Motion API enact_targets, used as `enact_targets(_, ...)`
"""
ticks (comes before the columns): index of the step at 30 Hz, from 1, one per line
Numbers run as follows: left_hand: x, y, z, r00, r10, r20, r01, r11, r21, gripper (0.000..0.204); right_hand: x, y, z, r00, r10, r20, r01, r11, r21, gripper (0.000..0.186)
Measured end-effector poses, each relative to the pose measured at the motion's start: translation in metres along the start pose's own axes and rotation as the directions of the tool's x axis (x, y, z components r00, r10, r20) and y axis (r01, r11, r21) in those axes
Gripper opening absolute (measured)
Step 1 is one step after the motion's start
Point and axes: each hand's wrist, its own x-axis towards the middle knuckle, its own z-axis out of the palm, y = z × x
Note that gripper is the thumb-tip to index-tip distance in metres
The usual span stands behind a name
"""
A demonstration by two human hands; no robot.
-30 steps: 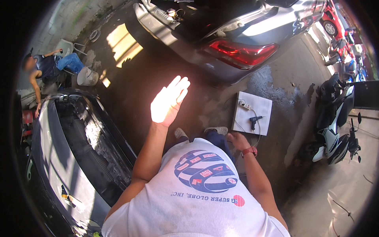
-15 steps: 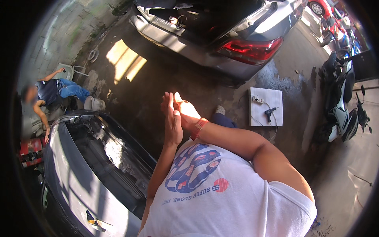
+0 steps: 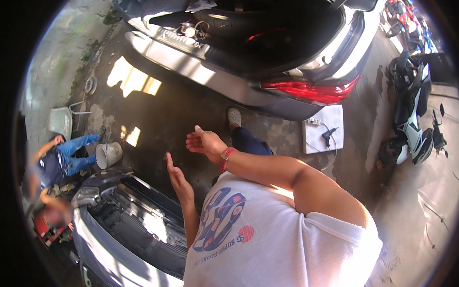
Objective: The person adjusts the head-mounted camera, then walks to a garage and uses a heat gun on the rear bumper of a dark car. They later pick up an angle grinder and plug it in while another person works nearby.
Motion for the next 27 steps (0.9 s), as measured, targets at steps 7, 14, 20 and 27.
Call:
enact_targets(7,-0.015,-0.208,-0.041,0.649,-0.737,0.187,0.624,0.657,0.422,0.07,0.127,-0.137,-0.041,0.991,-0.135,-0.001,0.135,0.989,0.062,0.057)
enact_targets(14,-0.108,-0.284,-0.079,0.395,-0.902,0.173,0.797,0.43,0.425,0.073,0.224,-0.28,-0.178,0.667,-0.375,-0.643,0.606,0.775,0.177,0.053)
enact_targets(20,-0.005,-0.25,-0.122,0.498,-0.825,0.268,0.703,0.565,0.433,0.068,0.28,-0.314,-0.365,0.241,-0.344,-0.908,0.682,0.725,-0.094,0.025)
enact_targets(27,0.14,-0.071,-0.116,0.81,-0.584,-0.056,0.572,0.766,0.293,0.051,0.217,-0.374,-0.389,0.221,-0.248,-0.943,0.703,0.71,-0.022,0.053)
